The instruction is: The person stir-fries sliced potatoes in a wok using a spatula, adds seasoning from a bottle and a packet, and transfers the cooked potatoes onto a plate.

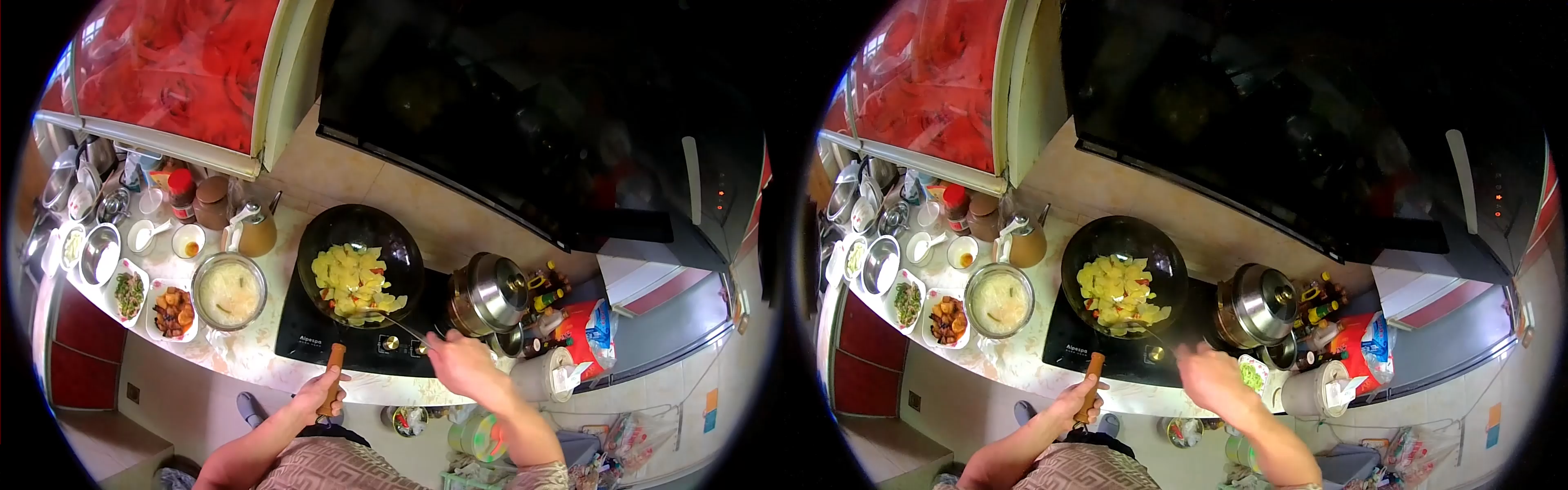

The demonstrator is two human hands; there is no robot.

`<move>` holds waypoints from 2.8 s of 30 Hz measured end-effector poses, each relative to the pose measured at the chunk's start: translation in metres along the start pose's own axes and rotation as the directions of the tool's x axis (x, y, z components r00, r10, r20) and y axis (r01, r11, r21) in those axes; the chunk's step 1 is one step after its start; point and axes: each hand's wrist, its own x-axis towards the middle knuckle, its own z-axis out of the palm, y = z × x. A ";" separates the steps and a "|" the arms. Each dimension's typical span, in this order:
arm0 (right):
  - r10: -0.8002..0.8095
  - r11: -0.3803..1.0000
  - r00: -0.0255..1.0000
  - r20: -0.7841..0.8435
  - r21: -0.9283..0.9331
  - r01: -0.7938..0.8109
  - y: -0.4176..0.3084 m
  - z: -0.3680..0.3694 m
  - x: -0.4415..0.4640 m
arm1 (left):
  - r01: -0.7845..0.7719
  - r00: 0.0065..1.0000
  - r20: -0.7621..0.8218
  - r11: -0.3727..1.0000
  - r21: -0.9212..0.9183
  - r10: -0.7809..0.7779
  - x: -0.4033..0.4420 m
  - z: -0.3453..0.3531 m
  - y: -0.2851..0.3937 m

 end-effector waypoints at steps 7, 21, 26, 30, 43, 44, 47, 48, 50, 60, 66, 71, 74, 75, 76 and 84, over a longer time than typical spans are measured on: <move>0.048 0.998 0.990 -0.130 0.037 -0.044 0.009 0.004 0.020 | -0.001 1.000 -0.024 1.000 -0.003 0.001 -0.003 0.001 0.003; 0.130 0.979 0.986 -0.107 0.173 -0.111 -0.011 0.032 0.032 | 0.004 1.000 -0.027 1.000 0.009 -0.003 -0.002 -0.003 0.003; 0.075 0.983 0.996 -0.045 0.173 -0.066 -0.013 0.033 0.028 | 0.002 1.000 -0.006 1.000 0.007 -0.002 -0.002 -0.002 0.002; 0.156 0.974 0.972 -0.174 0.189 -0.122 -0.019 0.067 0.071 | 0.008 1.000 -0.024 1.000 0.020 -0.007 -0.003 0.000 0.000; 0.100 0.992 0.947 -0.306 0.099 -0.073 0.011 0.078 0.055 | 0.006 0.998 -0.061 0.997 0.074 -0.002 0.003 -0.004 -0.002; 0.086 0.995 0.964 -0.250 0.063 -0.072 0.020 0.060 0.036 | 0.010 0.997 -0.071 0.996 0.087 -0.003 0.003 -0.002 -0.001; -0.016 0.996 0.983 -0.182 -0.088 0.000 0.052 0.015 -0.007 | -0.002 0.997 -0.074 0.996 0.087 0.008 0.001 0.002 -0.002; -0.061 0.989 0.982 -0.179 -0.145 0.035 0.062 0.011 -0.011 | 0.007 0.996 -0.087 0.997 0.082 0.000 0.001 0.003 -0.001; -0.101 0.982 0.979 -0.175 -0.173 0.070 0.073 0.013 0.000 | -0.002 0.996 -0.084 0.996 0.093 0.009 -0.001 0.005 -0.001; -0.054 0.997 0.984 -0.172 -0.057 0.045 0.057 0.044 0.013 | -0.043 0.998 -0.049 0.995 0.094 0.048 0.002 0.006 -0.008; 0.063 0.996 0.950 -0.305 -0.041 -0.079 0.014 0.077 0.061 | 0.040 0.999 -0.014 0.998 0.056 -0.039 0.003 -0.007 -0.001; 0.197 0.961 0.971 -0.138 -0.169 -0.219 0.002 0.034 0.036 | 0.161 0.984 0.094 0.984 -0.071 -0.154 0.008 -0.017 0.011; 0.203 0.958 0.970 -0.132 -0.178 -0.224 0.001 0.063 0.048 | 0.184 0.979 0.100 0.982 -0.036 -0.180 0.008 -0.021 0.013; 0.207 0.963 0.967 -0.151 -0.145 -0.228 -0.003 0.073 0.059 | 0.163 0.982 0.102 0.987 -0.008 -0.161 0.009 -0.024 0.012; 0.188 0.964 0.971 -0.148 -0.161 -0.211 -0.004 0.077 0.071 | 0.158 0.983 0.096 0.987 -0.008 -0.156 0.010 -0.026 0.011; 0.277 0.944 0.959 -0.055 -0.170 -0.282 0.059 0.044 0.091 | 0.032 0.998 0.049 0.999 0.041 -0.034 0.006 -0.027 0.009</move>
